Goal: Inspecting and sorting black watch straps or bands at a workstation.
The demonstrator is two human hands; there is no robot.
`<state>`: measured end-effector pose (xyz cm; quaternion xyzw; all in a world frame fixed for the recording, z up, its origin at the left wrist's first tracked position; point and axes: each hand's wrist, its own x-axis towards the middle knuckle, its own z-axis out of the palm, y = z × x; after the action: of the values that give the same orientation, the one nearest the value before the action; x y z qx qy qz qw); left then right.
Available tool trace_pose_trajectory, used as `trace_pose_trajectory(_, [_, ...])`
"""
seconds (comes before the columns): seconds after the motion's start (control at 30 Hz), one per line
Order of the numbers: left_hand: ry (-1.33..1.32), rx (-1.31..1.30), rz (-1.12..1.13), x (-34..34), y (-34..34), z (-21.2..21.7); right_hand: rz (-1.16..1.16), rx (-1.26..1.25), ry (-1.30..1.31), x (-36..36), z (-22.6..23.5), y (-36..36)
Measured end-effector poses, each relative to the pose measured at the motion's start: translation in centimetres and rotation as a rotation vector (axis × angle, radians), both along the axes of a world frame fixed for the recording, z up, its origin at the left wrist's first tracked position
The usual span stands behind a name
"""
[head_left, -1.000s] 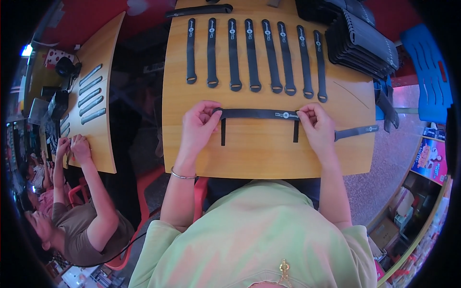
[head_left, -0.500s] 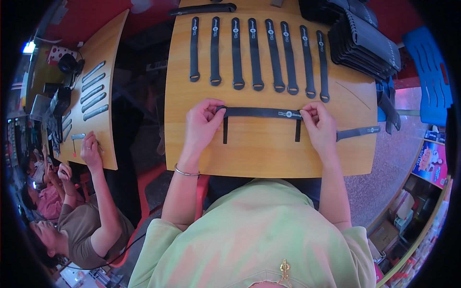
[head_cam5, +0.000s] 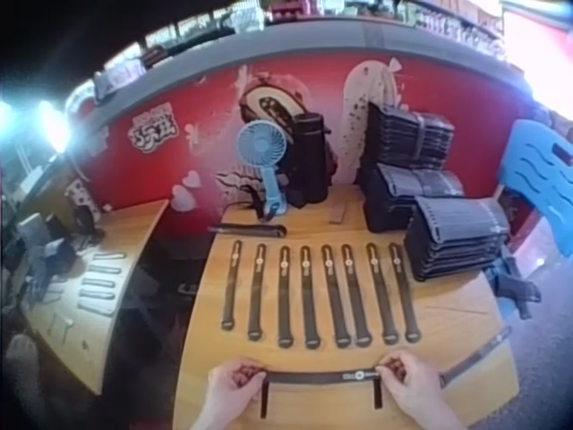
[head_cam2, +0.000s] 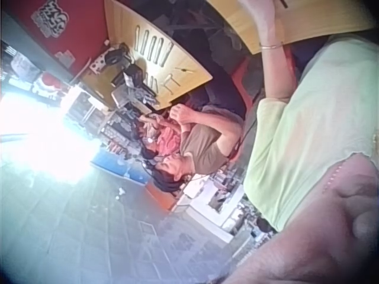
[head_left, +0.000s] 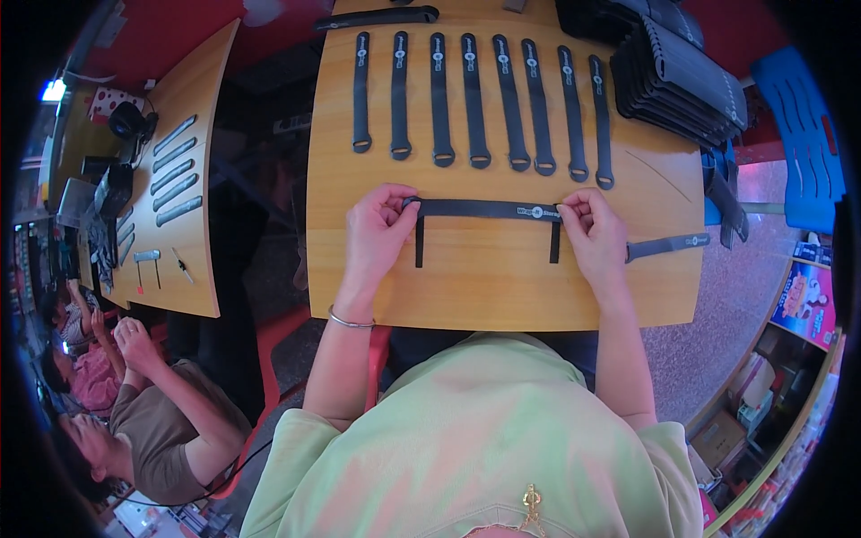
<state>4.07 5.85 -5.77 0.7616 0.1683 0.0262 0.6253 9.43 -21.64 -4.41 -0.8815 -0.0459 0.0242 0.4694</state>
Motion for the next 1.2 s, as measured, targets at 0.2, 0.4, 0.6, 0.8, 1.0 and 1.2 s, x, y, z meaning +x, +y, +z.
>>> trace_pose_trajectory(0.2, [-0.006, 0.035, 0.006, -0.1, -0.2, -0.1, -0.009, -0.017, -0.007, 0.0, 0.0, 0.0])
trace_pose_trajectory(0.4, [-0.023, 0.074, 0.013, -0.1, -0.3, -0.2, -0.002, -0.050, -0.045, -0.2, -0.2, 0.1])
trace_pose_trajectory(0.6, [-0.046, 0.077, 0.012, -0.3, -0.3, -0.3, 0.049, -0.188, -0.274, -0.6, -0.4, 0.3])
trace_pose_trajectory(0.8, [-0.089, 0.198, -0.006, -0.8, -0.5, 0.3, -0.041, -0.040, -0.058, -0.9, 2.3, -2.1])
trace_pose_trajectory(1.0, [-0.261, 0.417, 0.077, -2.0, -1.7, 2.3, 0.236, -0.601, -0.203, -0.9, 6.0, -11.2])
trace_pose_trajectory(1.2, [-0.596, 0.862, -0.265, -1.3, -5.4, 3.2, 0.197, -0.587, -0.017, -1.4, 5.0, -14.2])
